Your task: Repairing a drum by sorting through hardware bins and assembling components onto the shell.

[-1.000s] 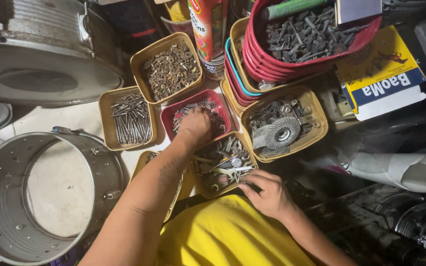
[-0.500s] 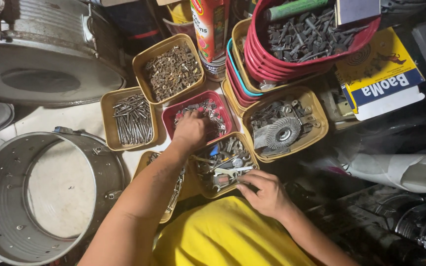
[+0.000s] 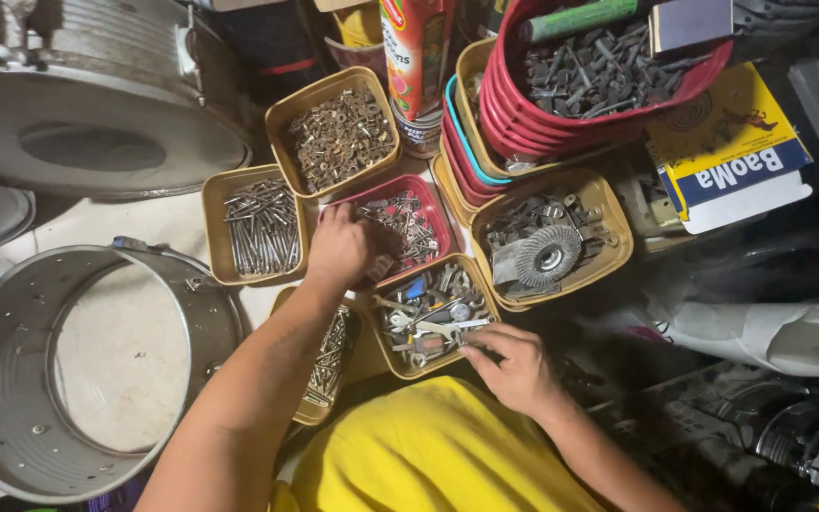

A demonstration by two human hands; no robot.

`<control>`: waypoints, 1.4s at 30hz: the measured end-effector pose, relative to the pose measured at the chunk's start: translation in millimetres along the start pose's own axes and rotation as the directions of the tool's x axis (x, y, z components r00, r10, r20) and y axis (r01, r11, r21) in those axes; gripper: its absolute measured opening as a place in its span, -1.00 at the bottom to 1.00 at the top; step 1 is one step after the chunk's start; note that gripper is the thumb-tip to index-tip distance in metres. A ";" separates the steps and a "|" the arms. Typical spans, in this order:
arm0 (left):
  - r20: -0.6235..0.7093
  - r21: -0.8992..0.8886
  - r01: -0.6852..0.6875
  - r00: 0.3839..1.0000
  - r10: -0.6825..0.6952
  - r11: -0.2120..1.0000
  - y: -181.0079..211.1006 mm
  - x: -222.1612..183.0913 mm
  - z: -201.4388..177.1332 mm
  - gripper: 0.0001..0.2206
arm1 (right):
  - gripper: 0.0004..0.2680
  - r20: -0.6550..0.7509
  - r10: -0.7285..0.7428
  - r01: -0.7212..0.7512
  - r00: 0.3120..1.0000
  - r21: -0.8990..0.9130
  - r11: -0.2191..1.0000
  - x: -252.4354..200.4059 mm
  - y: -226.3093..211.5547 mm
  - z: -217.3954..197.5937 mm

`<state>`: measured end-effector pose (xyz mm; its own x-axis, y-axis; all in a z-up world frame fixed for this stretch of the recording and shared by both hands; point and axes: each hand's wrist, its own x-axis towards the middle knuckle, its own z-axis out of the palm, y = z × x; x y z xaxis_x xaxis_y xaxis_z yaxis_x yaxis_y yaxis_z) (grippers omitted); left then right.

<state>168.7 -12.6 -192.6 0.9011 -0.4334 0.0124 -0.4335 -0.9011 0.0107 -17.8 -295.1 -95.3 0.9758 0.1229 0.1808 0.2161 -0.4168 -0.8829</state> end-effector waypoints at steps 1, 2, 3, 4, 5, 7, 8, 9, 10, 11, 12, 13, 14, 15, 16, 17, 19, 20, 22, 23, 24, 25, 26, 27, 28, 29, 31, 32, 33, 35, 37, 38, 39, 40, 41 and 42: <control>-0.003 0.001 0.003 1.000 -0.003 1.000 0.5 -4.9 -13.3 -0.76 | -0.92 0.002 -0.004 0.004 1.000 -0.001 1.000 2.9 0.4 2.2; -0.046 -0.071 0.033 0.998 -0.037 0.997 0.9 -9.5 -26.5 -0.77 | -0.92 -0.006 0.005 -0.004 1.000 0.013 1.000 5.9 0.9 4.5; -0.086 -0.144 0.060 0.994 -0.073 0.988 1.4 -14.3 -39.6 -0.78 | -0.92 -0.014 0.014 -0.013 1.000 0.027 1.000 8.9 1.5 6.9; -0.089 -0.145 0.062 0.993 -0.076 0.987 -0.4 -18.8 -24.6 -0.78 | -0.92 -0.011 0.010 -0.010 1.000 0.025 1.000 12.9 -0.5 8.5; -0.014 -0.308 0.133 0.989 -0.145 0.942 -2.4 -23.4 -9.5 -0.82 | -0.93 -0.030 0.021 -0.019 0.999 0.047 0.999 16.9 -2.5 10.4; 0.065 -0.457 0.212 0.977 -0.205 0.864 12.0 -39.9 -36.8 -0.82 | -0.93 -0.045 0.026 -0.023 0.999 0.067 0.997 21.1 -1.0 17.6; 0.157 -0.623 0.295 0.954 -0.254 0.724 29.1 -51.2 -78.8 -0.81 | -0.91 -0.071 0.066 -0.055 0.995 0.147 0.988 20.8 2.8 22.3; 0.256 -0.751 0.372 0.926 -0.279 0.546 46.1 -62.7 -120.6 -0.81 | -0.89 -0.094 0.107 -0.084 0.990 0.227 0.970 20.6 6.8 27.2; 0.255 -0.753 0.371 0.926 -0.280 0.543 54.0 -74.0 -140.1 -0.81 | -0.89 -0.092 0.106 -0.083 0.990 0.223 0.971 28.0 -1.7 23.9; 0.149 -0.856 0.244 0.961 -0.233 0.456 61.4 -85.7 -159.5 -0.85 | -0.86 -0.080 0.103 -0.069 0.991 0.353 0.933 35.4 -10.3 21.3; 0.036 -0.929 0.108 0.978 -0.204 0.355 68.5 -98.6 -178.9 -0.89 | -0.84 -0.064 0.099 -0.057 0.993 0.477 0.877 42.7 -19.2 19.1; 0.036 -0.930 0.109 0.977 -0.209 0.351 68.5 -105.3 -178.1 -0.89 | -0.84 -0.058 0.097 -0.058 0.994 0.474 0.879 44.3 -26.1 20.7; -0.101 -0.931 -0.035 0.981 -0.164 0.364 69.0 -113.0 -177.1 -0.93 | -0.84 -0.035 0.083 -0.052 0.996 0.530 0.846 45.6 -32.9 22.5; -0.237 -0.911 -0.179 0.964 -0.118 0.371 69.3 -121.1 -176.1 -0.95 | -0.84 -0.012 0.068 -0.048 0.998 0.585 0.810 46.6 -39.9 24.9; -0.238 -0.913 -0.176 0.962 -0.130 0.369 69.5 -124.2 -184.9 -0.95 | -0.84 0.000 0.063 -0.051 0.998 0.581 0.812 47.7 -47.5 23.1; -0.272 -0.904 -0.202 0.952 -0.140 0.377 69.4 -127.5 -193.7 -0.95 | -0.84 0.010 0.043 -0.040 0.999 0.599 0.800 48.8 -55.5 21.7; -0.310 -0.893 -0.226 0.936 -0.167 0.388 69.3 -133.2 -203.8 -0.95 | -0.83 0.035 0.012 -0.031 0.999 0.615 0.788 51.8 -68.6 20.6; -0.329 -0.888 -0.238 0.927 -0.180 0.394 69.3 -136.1 -204.8 -0.94 | -0.84 0.050 0.003 -0.033 0.999 0.615 0.788 52.0 -73.8 21.1; -0.353 -0.880 -0.251 0.913 -0.204 0.403 68.4 -142.0 -210.5 -0.93 | -0.85 0.074 -0.014 -0.035 0.997 0.614 0.789 52.8 -82.7 23.1; -0.375 -0.871 -0.269 0.904 -0.203 0.412 67.4 -144.8 -214.9 -0.93 | -0.85 0.089 -0.017 -0.042 0.996 0.622 0.782 53.4 -86.3 24.3; -0.395 -0.862 -0.287 0.897 -0.198 0.419 67.2 -147.3 -219.2 -0.93 | -0.84 0.101 -0.018 -0.050 0.995 0.628 0.776 52.9 -89.7 24.9; -0.398 -0.862 -0.287 0.894 -0.207 0.419 66.4 -149.5 -220.1 -0.93 | -0.84 0.108 -0.023 -0.051 0.994 0.626 0.778 53.0 -91.9 26.3; -0.415 -0.853 -0.302 0.887 -0.201 0.426 65.4 -151.8 -220.8 -0.92 | -0.85 0.118 -0.032 -0.050 0.992 0.624 0.780 52.7 -94.2 27.9; -0.432 -0.844 -0.317 0.881 -0.196 0.434 64.6 -153.9 -221.4 -0.91 | -0.85 0.128 -0.041 -0.049 0.991 0.623 0.781 52.5 -96.4 29.4; -0.435 -0.843 -0.318 0.878 -0.201 0.434 64.6 -155.9 -219.1 -0.91 | -0.85 0.132 -0.045 -0.048 0.990 0.620 0.783 52.4 -98.5 30.9; -0.442 -0.840 -0.325 0.875 -0.199 0.434 64.8 -157.6 -216.8 -0.90 | -0.84 0.137 -0.045 -0.050 0.990 0.619 0.783 52.5 -100.4 32.1; -0.450 -0.837 -0.333 0.871 -0.198 0.434 64.1 -160.8 -214.9 -0.90 | -0.84 0.143 -0.046 -0.053 0.989 0.616 0.786 52.0 -103.5 34.2; -0.456 -0.831 -0.337 0.868 -0.196 0.442 62.9 -162.3 -215.2 -0.90 | -0.84 0.145 -0.046 -0.053 0.988 0.613 0.788 52.0 -104.4 35.3; -0.462 -0.826 -0.340 0.865 -0.194 0.450 61.8 -163.6 -215.5 -0.90 | -0.84 0.148 -0.046 -0.054 0.988 0.610 0.791 52.1 -105.3 36.2; -0.473 -0.818 -0.346 0.859 -0.194 0.460 59.3 -165.3 -216.5 -0.92 | -0.84 0.144 -0.050 -0.047 0.988 0.601 0.798 52.7 -107.1 38.1; -0.482 -0.810 -0.352 0.855 -0.192 0.469 56.8 -166.2 -219.7 -0.93 | -0.84 0.140 -0.052 -0.041 0.989 0.592 0.805 52.7 -108.5 39.7; -0.495 -0.797 -0.358 0.849 -0.187 0.486 55.6 -166.3 -222.5 -0.94 | -0.84 0.134 -0.051 -0.036 0.990 0.576 0.817 52.4 -109.0 40.4; -0.507 -0.784 -0.363 0.843 -0.182 0.503 54.5 -166.2 -225.2 -0.95 | -0.85 0.129 -0.049 -0.031 0.990 0.559 0.828 52.2 -109.4 41.0; -0.507 -0.784 -0.364 0.842 -0.183 0.502 54.5 -166.6 -223.3 -0.95 | -0.85 0.130 -0.050 -0.031 0.990 0.559 0.829 52.4 -110.3 41.3; -0.524 -0.768 -0.373 0.833 -0.177 0.520 54.6 -166.9 -221.4 -0.94 | -0.85 0.127 -0.072 -0.005 0.989 0.523 0.852 52.8 -111.1 41.5; -0.540 -0.752 -0.381 0.824 -0.171 0.538 54.7 -167.1 -219.7 -0.93 | -0.85 0.126 -0.094 0.021 0.988 0.487 0.873 53.1 -112.1 41.7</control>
<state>-7.0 13.8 25.6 0.8131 -0.1953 0.5483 -0.5817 -0.3079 0.7529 8.4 -204.3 -4.8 0.9391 0.2740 0.2074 0.1934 0.0776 -0.9781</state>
